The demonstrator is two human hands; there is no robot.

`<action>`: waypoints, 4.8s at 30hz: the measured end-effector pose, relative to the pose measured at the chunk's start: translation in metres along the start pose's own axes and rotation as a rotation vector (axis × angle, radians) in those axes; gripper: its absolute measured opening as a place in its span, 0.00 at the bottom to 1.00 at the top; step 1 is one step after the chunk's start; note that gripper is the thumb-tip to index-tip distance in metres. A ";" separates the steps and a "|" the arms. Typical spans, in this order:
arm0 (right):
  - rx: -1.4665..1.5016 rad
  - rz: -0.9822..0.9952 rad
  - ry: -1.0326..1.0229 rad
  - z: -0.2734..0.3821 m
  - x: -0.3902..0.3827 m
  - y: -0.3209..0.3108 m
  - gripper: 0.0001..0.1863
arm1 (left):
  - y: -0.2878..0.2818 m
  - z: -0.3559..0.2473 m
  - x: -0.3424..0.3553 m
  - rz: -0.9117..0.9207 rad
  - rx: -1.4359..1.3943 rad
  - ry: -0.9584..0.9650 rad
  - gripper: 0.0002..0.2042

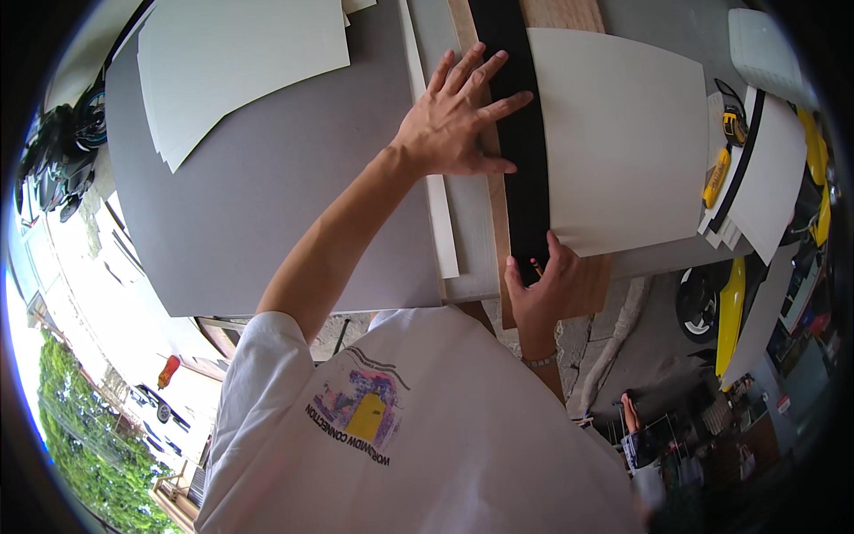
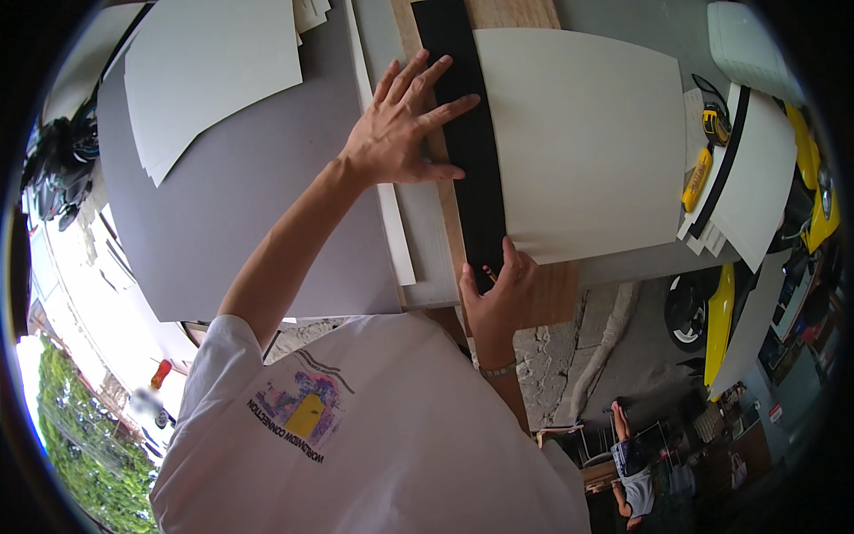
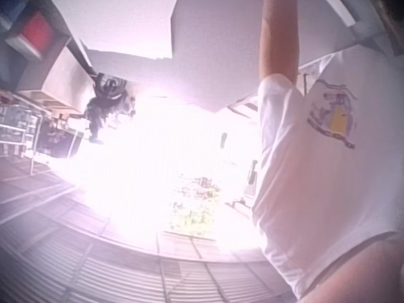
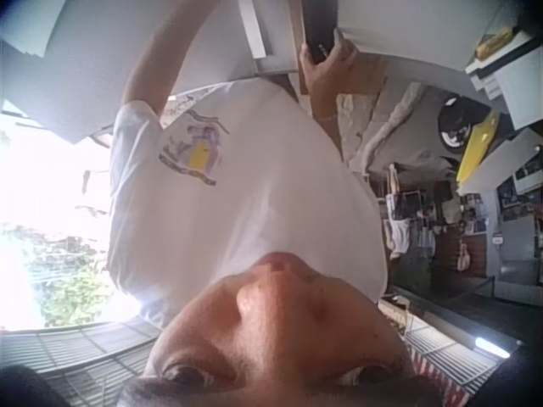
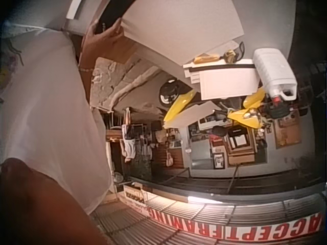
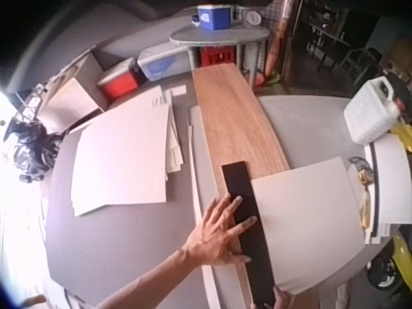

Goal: The person repeatedly places a black straightedge on white rectangular sheets and marks lines with a pencil. They handle multiple sheets one at a time, repositioning the straightedge and drawing along its edge. The marked sheets remain on the work surface throughout the clip.

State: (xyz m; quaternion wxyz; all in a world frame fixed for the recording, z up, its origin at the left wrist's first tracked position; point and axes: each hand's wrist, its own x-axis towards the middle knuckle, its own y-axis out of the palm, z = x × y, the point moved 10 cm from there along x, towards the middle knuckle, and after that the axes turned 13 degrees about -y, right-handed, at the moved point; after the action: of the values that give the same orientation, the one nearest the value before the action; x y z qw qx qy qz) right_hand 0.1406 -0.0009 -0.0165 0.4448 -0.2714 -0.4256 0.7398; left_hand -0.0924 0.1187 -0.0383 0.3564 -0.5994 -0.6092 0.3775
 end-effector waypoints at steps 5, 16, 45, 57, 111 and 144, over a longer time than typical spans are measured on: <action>0.017 -0.004 0.012 -0.004 -0.003 0.002 0.43 | 0.001 -0.001 0.001 0.000 -0.013 0.000 0.47; -0.027 0.000 -0.026 0.001 -0.007 -0.001 0.42 | -0.002 -0.001 0.000 -0.039 -0.003 0.008 0.48; 0.029 -0.031 -0.014 -0.004 -0.010 0.001 0.41 | 0.003 0.000 0.000 -0.028 0.020 -0.007 0.48; 0.044 -0.016 0.024 -0.008 -0.013 0.003 0.40 | 0.003 -0.001 -0.001 -0.032 0.051 -0.004 0.49; 0.014 -0.024 -0.037 -0.007 -0.012 0.000 0.40 | 0.008 -0.051 -0.005 0.144 0.152 -0.163 0.64; 0.260 -0.082 -0.486 -0.007 0.160 -0.021 0.16 | 0.012 -0.055 -0.009 0.213 0.193 -0.262 0.67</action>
State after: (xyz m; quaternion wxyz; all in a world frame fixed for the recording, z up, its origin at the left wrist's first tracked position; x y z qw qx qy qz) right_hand 0.0817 0.1490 -0.0057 0.3904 -0.0092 -0.4318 0.8130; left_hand -0.0381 0.1111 -0.0235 0.2876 -0.5694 -0.5445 0.5446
